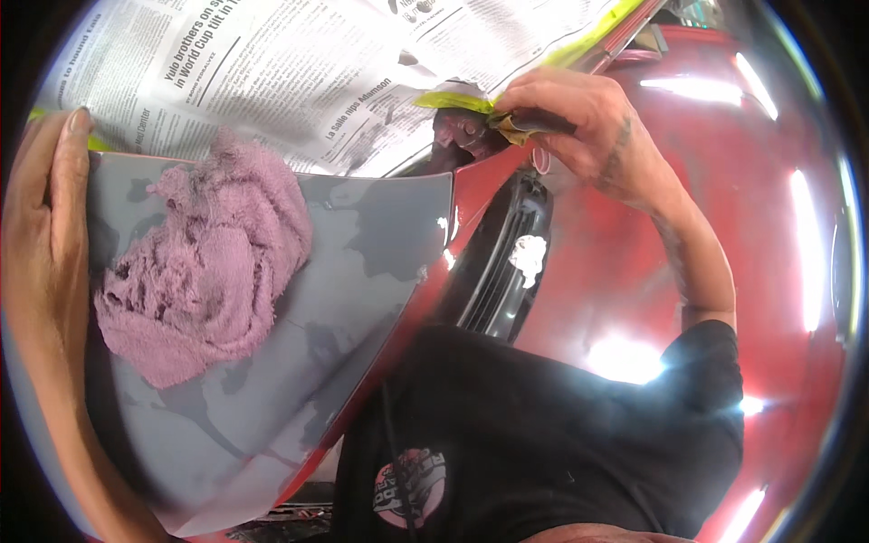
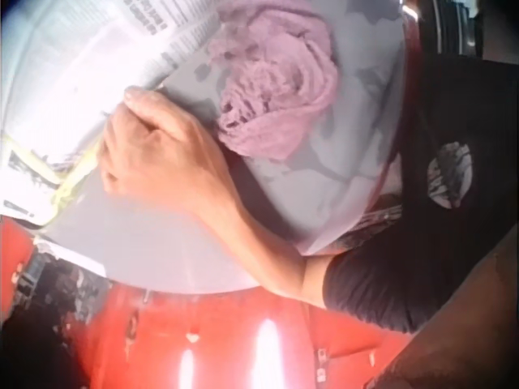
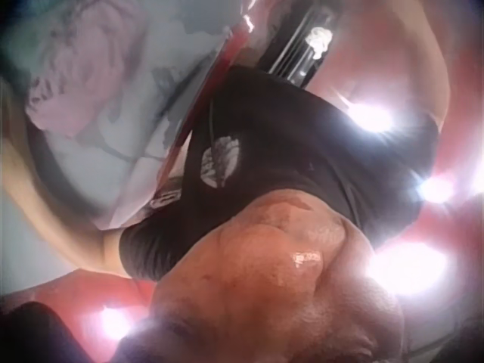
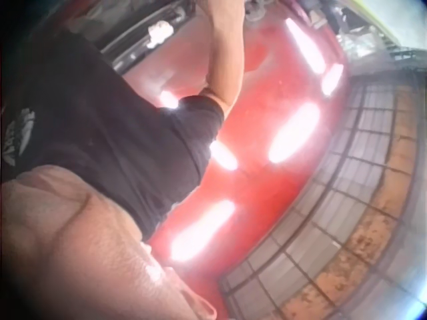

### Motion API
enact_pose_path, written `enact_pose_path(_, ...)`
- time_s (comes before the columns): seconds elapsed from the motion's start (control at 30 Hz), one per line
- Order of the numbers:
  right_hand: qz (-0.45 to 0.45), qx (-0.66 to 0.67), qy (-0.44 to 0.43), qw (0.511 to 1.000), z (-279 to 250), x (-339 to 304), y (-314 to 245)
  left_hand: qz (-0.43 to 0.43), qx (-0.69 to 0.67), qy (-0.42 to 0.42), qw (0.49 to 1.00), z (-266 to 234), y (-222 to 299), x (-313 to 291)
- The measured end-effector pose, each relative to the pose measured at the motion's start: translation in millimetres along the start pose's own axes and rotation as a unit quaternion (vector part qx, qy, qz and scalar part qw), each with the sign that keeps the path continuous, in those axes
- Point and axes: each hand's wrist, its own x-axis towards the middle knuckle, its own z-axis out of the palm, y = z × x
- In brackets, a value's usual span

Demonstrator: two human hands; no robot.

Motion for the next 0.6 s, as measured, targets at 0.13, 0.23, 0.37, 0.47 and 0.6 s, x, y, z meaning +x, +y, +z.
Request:
enact_pose_path(0.13,-0.032,-0.046,0.006,0.998,12.6,6.3,-0.9,-0.061,0.025,-0.059,0.996,7.5,-1.9,1.0)
enact_pose_path(0.23,-0.046,-0.145,0.012,0.988,13.7,9.7,3.9,0.039,0.02,0.026,0.999,9.3,-15.0,-5.2)
enact_pose_path(0.37,-0.041,-0.199,0.011,0.979,10.7,9.1,8.9,-0.074,-0.034,0.025,0.996,4.0,6.4,-1.1)
enact_pose_path(0.47,0.004,-0.107,0.012,0.994,5.5,12.0,-1.8,-0.095,-0.041,-0.003,0.995,4.7,8.1,1.8)
enact_pose_path(0.6,-0.052,-0.122,0.018,0.991,16.7,27.5,-9.8,-0.1,-0.032,0.013,0.994,5.7,3.1,-4.3)
